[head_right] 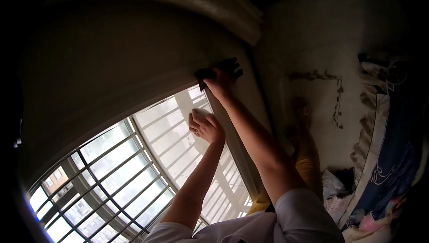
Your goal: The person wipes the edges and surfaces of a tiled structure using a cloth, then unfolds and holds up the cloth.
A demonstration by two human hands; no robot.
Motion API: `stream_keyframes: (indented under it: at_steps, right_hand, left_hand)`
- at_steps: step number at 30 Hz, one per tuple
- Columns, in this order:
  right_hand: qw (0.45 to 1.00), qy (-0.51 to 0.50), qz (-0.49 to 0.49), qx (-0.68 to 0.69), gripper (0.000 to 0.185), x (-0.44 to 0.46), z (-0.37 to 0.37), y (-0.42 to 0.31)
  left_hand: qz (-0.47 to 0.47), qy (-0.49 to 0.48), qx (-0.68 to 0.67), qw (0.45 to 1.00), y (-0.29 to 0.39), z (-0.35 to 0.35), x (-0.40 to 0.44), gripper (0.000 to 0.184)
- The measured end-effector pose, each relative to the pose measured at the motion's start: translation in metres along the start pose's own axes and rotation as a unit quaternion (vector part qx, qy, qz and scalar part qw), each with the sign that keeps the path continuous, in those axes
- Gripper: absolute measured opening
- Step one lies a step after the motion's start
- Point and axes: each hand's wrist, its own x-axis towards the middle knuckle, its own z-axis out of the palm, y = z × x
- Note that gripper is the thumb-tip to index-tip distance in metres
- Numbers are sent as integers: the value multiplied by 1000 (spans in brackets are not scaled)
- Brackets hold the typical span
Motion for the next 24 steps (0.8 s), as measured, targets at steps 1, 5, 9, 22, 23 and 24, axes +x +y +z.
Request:
stream_keyframes:
  at_steps: [1,5,9,22,23,24]
  right_hand:
    - [1000,-1,-3,0,23,1,-2,1]
    - [997,-32,-76,-9,14,-11,0,-34]
    - [997,-36,-36,61,18,-19,3,-41]
    - [987,-158,-12,18,9,16,-12,-38]
    - [987,-157,-16,19,9,18,-13,-41]
    - [984,-167,14,52,9,21,-12,-43]
  left_hand:
    - [-6,-6,1,1000,2,-1,0,59]
    - [5,0,-6,1000,1,0,2,59]
    - [-4,-7,-9,1000,2,0,2,59]
    - [1,-13,-9,1000,2,-2,-1,59]
    - [13,-6,-8,1000,3,-3,2,59]
    - [14,-3,-9,1000,5,-4,4,59]
